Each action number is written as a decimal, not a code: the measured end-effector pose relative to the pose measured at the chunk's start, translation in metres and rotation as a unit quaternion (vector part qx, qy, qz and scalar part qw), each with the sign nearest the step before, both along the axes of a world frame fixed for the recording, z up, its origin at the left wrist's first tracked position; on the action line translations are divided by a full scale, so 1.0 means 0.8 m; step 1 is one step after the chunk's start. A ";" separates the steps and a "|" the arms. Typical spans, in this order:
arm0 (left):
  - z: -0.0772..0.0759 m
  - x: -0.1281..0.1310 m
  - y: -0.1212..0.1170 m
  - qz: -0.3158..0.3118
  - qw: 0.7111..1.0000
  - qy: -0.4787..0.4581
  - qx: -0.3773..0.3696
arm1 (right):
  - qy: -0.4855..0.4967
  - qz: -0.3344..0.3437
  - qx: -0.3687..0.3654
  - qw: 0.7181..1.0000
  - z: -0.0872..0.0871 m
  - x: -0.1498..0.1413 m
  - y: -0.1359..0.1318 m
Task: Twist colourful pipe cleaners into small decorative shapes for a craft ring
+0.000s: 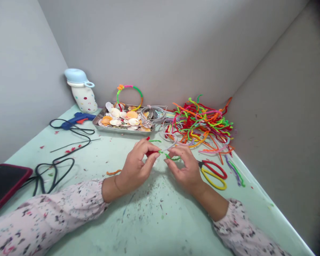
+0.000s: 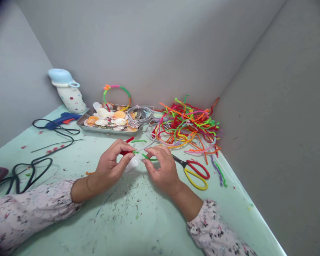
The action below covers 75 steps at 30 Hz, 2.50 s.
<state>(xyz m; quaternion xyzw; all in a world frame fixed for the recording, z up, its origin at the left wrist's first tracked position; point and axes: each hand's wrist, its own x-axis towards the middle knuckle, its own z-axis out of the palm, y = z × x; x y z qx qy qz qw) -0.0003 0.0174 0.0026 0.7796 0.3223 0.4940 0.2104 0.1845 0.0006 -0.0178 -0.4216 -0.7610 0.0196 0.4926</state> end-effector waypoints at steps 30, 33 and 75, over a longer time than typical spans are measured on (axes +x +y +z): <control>0.002 -0.003 0.010 -0.045 0.996 0.015 -0.074 | -0.101 0.059 0.009 0.993 0.021 0.015 0.004; 0.003 -0.003 0.010 -0.044 0.996 0.010 -0.079 | -0.138 0.039 0.057 0.988 0.024 0.014 0.002; 0.013 0.003 0.002 -0.085 0.995 0.043 -0.026 | -0.123 0.014 0.123 0.985 0.026 0.012 0.000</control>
